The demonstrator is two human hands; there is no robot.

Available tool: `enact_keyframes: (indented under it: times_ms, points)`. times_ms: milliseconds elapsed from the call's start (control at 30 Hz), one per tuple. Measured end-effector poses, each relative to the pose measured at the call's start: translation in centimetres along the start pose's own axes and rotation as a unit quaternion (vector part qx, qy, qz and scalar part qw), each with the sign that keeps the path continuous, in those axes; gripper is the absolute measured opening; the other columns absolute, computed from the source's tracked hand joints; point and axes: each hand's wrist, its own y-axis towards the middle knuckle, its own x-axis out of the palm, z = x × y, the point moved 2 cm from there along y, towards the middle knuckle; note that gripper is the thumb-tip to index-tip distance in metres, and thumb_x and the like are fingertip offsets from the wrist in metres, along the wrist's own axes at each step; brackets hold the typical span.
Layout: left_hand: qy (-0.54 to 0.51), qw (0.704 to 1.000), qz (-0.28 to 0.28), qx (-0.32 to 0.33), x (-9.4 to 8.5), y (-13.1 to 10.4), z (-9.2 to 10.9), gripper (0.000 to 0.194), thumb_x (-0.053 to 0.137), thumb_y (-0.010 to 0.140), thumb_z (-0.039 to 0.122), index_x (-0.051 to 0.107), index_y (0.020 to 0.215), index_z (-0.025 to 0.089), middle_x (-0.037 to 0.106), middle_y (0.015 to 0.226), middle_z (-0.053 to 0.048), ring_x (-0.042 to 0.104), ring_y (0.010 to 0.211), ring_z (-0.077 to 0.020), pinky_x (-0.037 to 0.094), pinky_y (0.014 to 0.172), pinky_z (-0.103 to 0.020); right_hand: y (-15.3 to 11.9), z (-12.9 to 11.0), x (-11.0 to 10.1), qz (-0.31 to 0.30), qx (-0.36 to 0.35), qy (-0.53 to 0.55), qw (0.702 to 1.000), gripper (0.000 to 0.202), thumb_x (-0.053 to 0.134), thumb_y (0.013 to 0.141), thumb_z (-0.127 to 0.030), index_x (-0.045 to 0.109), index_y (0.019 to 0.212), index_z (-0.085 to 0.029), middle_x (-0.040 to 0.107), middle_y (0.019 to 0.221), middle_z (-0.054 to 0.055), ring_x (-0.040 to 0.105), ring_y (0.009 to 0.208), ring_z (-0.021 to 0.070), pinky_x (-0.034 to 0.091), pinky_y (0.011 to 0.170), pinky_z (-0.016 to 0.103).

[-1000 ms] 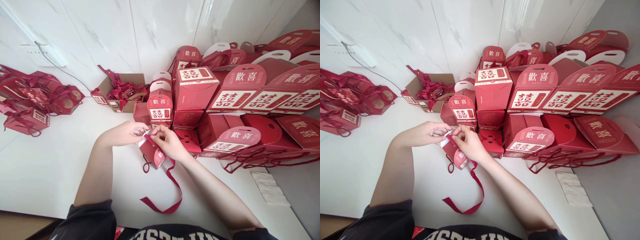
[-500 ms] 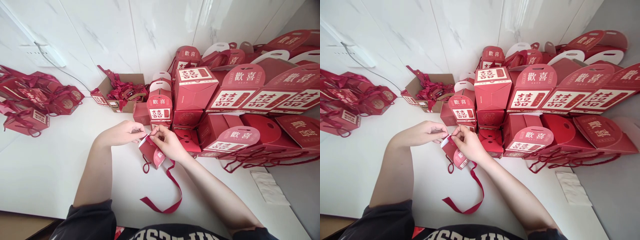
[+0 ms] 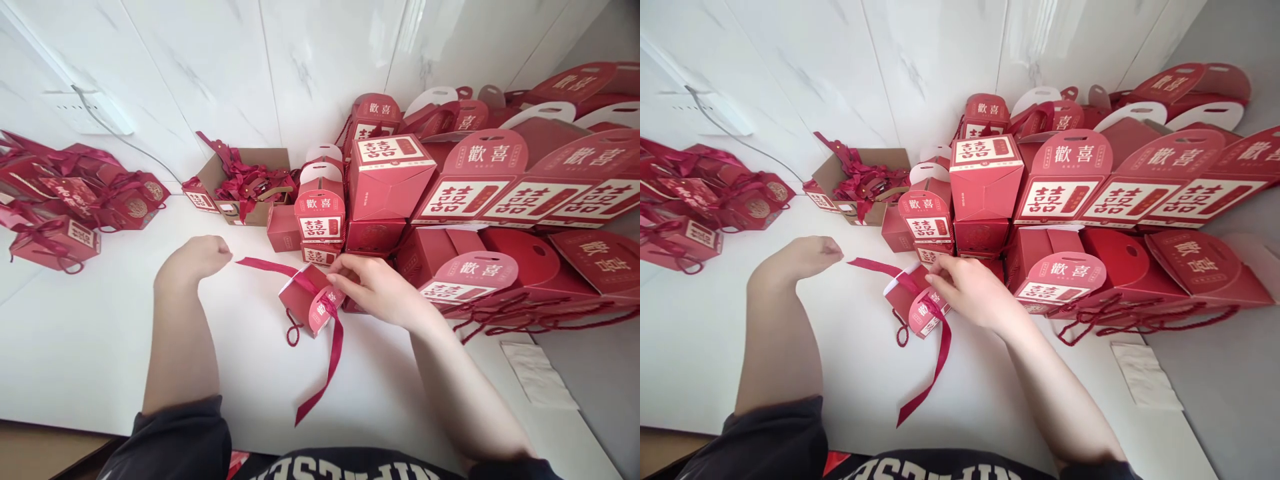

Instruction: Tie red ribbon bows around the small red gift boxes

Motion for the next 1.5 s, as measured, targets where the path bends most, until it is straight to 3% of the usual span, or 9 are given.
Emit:
enact_keyframes:
  times_ms: [100,167,233,333,633,767,967,1233,1500]
  points:
    - [-0.023,0.997,0.001,0.068,0.8,-0.3,2.4,0.038,0.059,0.08,0.054,0.066,0.098,0.021,0.067,0.11,-0.008,0.062,0.099,-0.0273,0.048,0.077,-0.032,-1.2,0.1,-0.6,-0.063,0.018,-0.097,0.993,0.026,0.047,0.095,-0.038,0.063,0.08,-0.023,0.065,0.071,0.002,0.057,0.061,0.0172,0.033,0.055,0.027]
    - [-0.073,0.977,-0.091,0.178,1.9,-1.0,5.2,0.045,0.058,0.083,0.055,0.062,0.116,0.025,0.062,0.128,-0.006,0.058,0.115,-0.0249,0.046,0.094,-0.032,-1.5,0.4,-0.4,-0.086,0.031,-0.146,0.985,0.03,0.047,0.095,-0.04,0.063,0.075,-0.023,0.065,0.069,0.003,0.057,0.06,0.0182,0.029,0.053,0.028]
    - [-0.1,0.943,-0.198,0.249,3.1,-1.6,7.4,0.046,0.061,0.082,0.052,0.061,0.119,0.025,0.061,0.13,-0.005,0.057,0.117,-0.0229,0.045,0.099,-0.032,-1.5,0.8,0.2,-0.098,0.037,-0.166,0.981,0.034,0.049,0.094,-0.042,0.062,0.07,-0.022,0.064,0.066,0.005,0.054,0.057,0.0183,0.026,0.052,0.028]
    - [-0.097,0.919,-0.249,0.289,4.1,-1.8,8.8,0.04,0.069,0.076,0.049,0.063,0.104,0.02,0.066,0.112,-0.006,0.06,0.104,-0.0211,0.047,0.091,-0.032,-1.2,1.0,0.8,-0.091,0.033,-0.155,0.983,0.033,0.057,0.09,-0.044,0.062,0.067,-0.022,0.064,0.064,0.006,0.053,0.055,0.0181,0.025,0.052,0.029]
    - [-0.037,0.94,-0.238,0.241,5.9,-0.9,8.4,0.043,0.08,0.06,0.046,0.047,0.068,0.019,0.048,0.064,0.004,0.045,0.057,-0.0116,0.035,0.052,-0.024,-0.3,-0.1,2.6,-0.064,0.084,-0.162,0.981,0.02,0.058,0.088,-0.04,0.056,0.096,-0.022,0.069,0.083,0.009,0.064,0.075,0.026,0.031,0.055,0.028]
    - [-0.04,0.95,-0.217,0.22,5.8,-1.3,8.4,0.044,0.08,0.058,0.048,0.048,0.065,0.019,0.048,0.06,0.004,0.042,0.053,-0.0108,0.03,0.048,-0.024,0.1,0.2,3.4,-0.066,0.094,-0.152,0.982,0.02,0.054,0.09,-0.04,0.053,0.098,-0.022,0.065,0.079,0.007,0.06,0.067,0.0229,0.028,0.053,0.028]
    - [-0.051,0.919,-0.329,0.212,5.1,-2.1,7.8,0.039,0.079,0.064,0.049,0.055,0.067,0.018,0.058,0.057,0.001,0.052,0.05,-0.0124,0.035,0.046,-0.023,0.1,0.4,2.2,-0.064,0.024,-0.036,0.997,0.009,0.055,0.087,-0.03,0.049,0.09,-0.025,0.058,0.073,-0.003,0.053,0.062,0.0151,0.033,0.054,0.025]
    - [-0.099,0.935,-0.299,0.163,4.0,-2.2,7.6,0.046,0.082,0.06,0.047,0.058,0.09,0.021,0.059,0.07,0.003,0.053,0.053,-0.0113,0.041,0.046,-0.022,-0.4,0.7,0.2,-0.044,0.028,0.1,0.994,0.017,0.054,0.089,-0.029,0.052,0.105,-0.026,0.056,0.07,-0.005,0.052,0.058,0.0132,0.04,0.055,0.025]
    - [-0.059,0.926,-0.321,0.192,1.7,-2.3,5.9,0.035,0.068,0.077,0.053,0.071,0.073,0.019,0.041,0.049,0.003,0.033,0.043,-0.0077,0.022,0.04,-0.023,-1.3,1.0,-1.4,-0.034,0.077,0.086,0.993,0.024,0.049,0.093,-0.043,0.061,0.09,-0.023,0.057,0.057,-0.004,0.047,0.046,0.0117,0.032,0.042,0.023]
